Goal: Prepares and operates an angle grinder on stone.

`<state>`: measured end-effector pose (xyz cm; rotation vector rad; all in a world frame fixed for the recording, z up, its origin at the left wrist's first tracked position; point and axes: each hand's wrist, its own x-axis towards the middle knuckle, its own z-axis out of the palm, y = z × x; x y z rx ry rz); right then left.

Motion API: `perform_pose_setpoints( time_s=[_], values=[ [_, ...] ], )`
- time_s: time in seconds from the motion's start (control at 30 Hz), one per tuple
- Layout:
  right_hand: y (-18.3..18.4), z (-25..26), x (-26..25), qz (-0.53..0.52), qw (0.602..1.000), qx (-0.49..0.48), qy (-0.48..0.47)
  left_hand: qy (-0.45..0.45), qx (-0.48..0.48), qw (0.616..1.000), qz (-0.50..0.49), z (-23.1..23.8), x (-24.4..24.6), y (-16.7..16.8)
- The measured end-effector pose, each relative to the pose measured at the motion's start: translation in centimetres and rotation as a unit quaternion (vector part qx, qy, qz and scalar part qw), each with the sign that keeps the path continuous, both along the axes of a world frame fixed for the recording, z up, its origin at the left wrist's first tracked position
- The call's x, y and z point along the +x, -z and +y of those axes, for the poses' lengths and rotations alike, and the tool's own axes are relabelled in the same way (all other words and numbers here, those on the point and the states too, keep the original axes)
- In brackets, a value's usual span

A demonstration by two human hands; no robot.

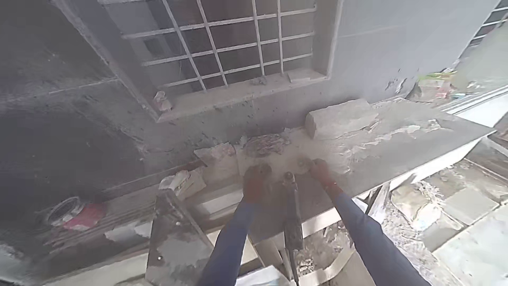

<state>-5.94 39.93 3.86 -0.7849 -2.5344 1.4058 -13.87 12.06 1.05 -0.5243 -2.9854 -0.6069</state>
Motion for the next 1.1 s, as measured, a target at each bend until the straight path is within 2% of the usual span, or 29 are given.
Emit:
perform_pose_setpoints(
  time_s=[0.07, 0.2, 0.33, 0.4, 0.5, 0.57, 0.67, 0.8, 0.9, 0.97, 1.1],
  values=[
    [-0.5, -0.7, -1.1, -0.012, 0.999, -0.027, -0.016, 0.004, 0.043, 0.999, 0.022, 0.5, -1.3, 1.2],
    [-1.2, -3.0, -5.1, 0.003, 0.996, -0.083, 0.008, -0.010, 0.092, 0.995, 0.024, 2.6, -3.7, 1.0],
    [-1.5, -3.8, -8.3, -0.072, 0.992, -0.104, 0.012, -0.023, 0.108, 0.994, -0.017, 3.8, -6.0, 0.1],
    [-0.7, -3.8, -8.8, -0.080, 0.993, -0.084, 0.004, -0.019, 0.129, 0.992, -0.006, 3.1, -6.3, 0.0],
    [0.9, -3.0, -8.9, -0.108, 0.993, -0.004, -0.051, -0.029, 0.186, 0.982, 0.029, 0.1, -5.4, 0.3],
    [1.6, -1.9, -8.6, -0.107, 0.991, 0.025, -0.075, -0.046, 0.205, 0.977, 0.023, -2.5, -3.4, -0.3],
    [1.4, -0.8, -7.5, -0.066, 0.995, 0.018, -0.071, -0.103, 0.264, 0.958, 0.054, -6.2, 0.4, -0.5],
    [-0.7, -1.1, -3.8, 0.010, 0.996, -0.087, -0.035, -0.152, 0.349, 0.922, 0.076, -8.6, 8.7, -0.1],
    [-1.4, -2.5, 0.5, 0.037, 0.981, -0.187, -0.031, -0.126, 0.368, 0.921, 0.005, -7.9, 15.2, 1.5],
    [-1.2, -3.6, 3.5, 0.063, 0.971, -0.227, -0.028, -0.095, 0.363, 0.927, 0.005, -7.0, 17.8, 2.8],
    [-1.2, -6.6, 13.3, 0.123, 0.968, -0.219, 0.010, -0.039, 0.309, 0.950, 0.034, -6.3, 21.8, 0.2]
  ],
)
